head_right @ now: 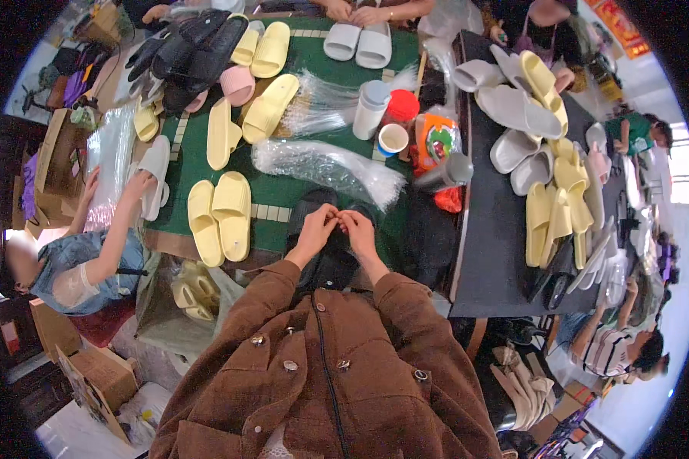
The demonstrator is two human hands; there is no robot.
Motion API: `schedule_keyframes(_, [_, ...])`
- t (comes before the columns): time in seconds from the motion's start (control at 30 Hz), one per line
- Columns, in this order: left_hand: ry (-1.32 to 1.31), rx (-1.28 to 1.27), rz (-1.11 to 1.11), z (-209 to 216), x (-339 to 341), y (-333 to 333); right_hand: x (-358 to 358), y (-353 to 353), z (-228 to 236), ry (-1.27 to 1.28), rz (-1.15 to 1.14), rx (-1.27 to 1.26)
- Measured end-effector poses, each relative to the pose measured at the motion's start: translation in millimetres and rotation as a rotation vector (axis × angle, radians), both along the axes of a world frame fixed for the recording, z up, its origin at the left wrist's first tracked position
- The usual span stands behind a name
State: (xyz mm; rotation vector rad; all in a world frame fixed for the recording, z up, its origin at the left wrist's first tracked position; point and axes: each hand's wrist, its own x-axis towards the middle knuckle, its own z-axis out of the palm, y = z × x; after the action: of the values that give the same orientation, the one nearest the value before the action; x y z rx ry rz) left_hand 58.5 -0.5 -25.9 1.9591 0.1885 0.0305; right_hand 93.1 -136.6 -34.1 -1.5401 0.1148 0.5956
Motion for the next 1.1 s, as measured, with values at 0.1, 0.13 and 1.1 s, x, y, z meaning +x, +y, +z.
schedule_keyframes(0.1, [0.022, 0.04, 0.037, -8.3, 2.4, -2.0, -9.4, 3.7, -15.6, 0.082, -0.102, 0.1])
schedule_keyframes(0.13, [0.026, 0.045, 0.053, -10.1, 2.4, -3.1, -11.5, 4.5, -11.8, 0.051, -0.084, 0.068])
schedule_keyframes(1.1, [0.116, -0.115, -0.005, 16.8, -8.1, -2.9, -27.7, -11.3, 2.3, -0.505, -0.038, -0.314])
